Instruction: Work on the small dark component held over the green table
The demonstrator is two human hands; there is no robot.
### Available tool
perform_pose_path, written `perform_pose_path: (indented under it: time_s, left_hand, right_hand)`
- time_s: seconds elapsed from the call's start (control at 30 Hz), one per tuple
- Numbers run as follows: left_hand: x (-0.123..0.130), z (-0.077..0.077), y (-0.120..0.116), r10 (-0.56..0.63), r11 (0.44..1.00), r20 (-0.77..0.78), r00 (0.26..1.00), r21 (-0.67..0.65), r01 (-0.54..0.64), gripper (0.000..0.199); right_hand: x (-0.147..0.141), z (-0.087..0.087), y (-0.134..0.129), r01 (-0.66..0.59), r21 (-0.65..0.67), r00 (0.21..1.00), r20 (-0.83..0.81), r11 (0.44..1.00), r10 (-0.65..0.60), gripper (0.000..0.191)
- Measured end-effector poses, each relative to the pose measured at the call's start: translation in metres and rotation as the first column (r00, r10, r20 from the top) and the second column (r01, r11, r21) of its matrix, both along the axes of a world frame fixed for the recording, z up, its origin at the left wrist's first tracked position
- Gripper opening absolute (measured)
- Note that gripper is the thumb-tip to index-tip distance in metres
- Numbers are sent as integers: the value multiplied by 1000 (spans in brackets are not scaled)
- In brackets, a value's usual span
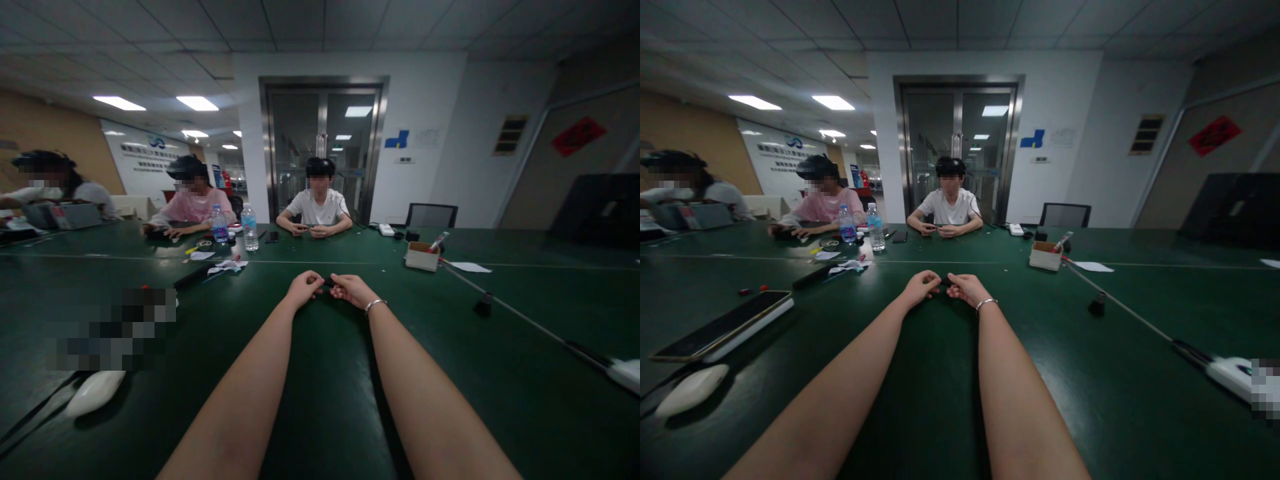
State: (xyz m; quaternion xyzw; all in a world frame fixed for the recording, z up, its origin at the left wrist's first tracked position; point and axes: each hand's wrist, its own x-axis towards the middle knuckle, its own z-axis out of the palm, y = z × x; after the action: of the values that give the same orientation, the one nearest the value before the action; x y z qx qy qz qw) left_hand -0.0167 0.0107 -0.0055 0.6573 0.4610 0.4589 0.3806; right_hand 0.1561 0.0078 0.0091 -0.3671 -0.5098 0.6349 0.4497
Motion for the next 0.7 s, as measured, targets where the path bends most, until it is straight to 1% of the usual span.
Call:
perform_pose_path:
  time_s: [0.17,0.37,0.57,0.7]
  left_hand:
    - [-1,8,-8,-43,999,123,991,-20,46,30]
    - [0,6,-5,-31,997,211,977,-65,46,33]
    - [-2,4,-3,-39,998,174,984,61,29,32]
    - [-1,5,-4,-56,996,191,980,78,42,31]
  right_hand:
    - [1,0,0,-28,4,999,19,1000,28,16]
    - [1,-1,2,-19,0,1000,1,1000,19,13]
    - [0,0,1,-6,-22,1000,21,1000,7,14]
    - [-1,1,1,-12,-12,1000,28,1000,12,15]
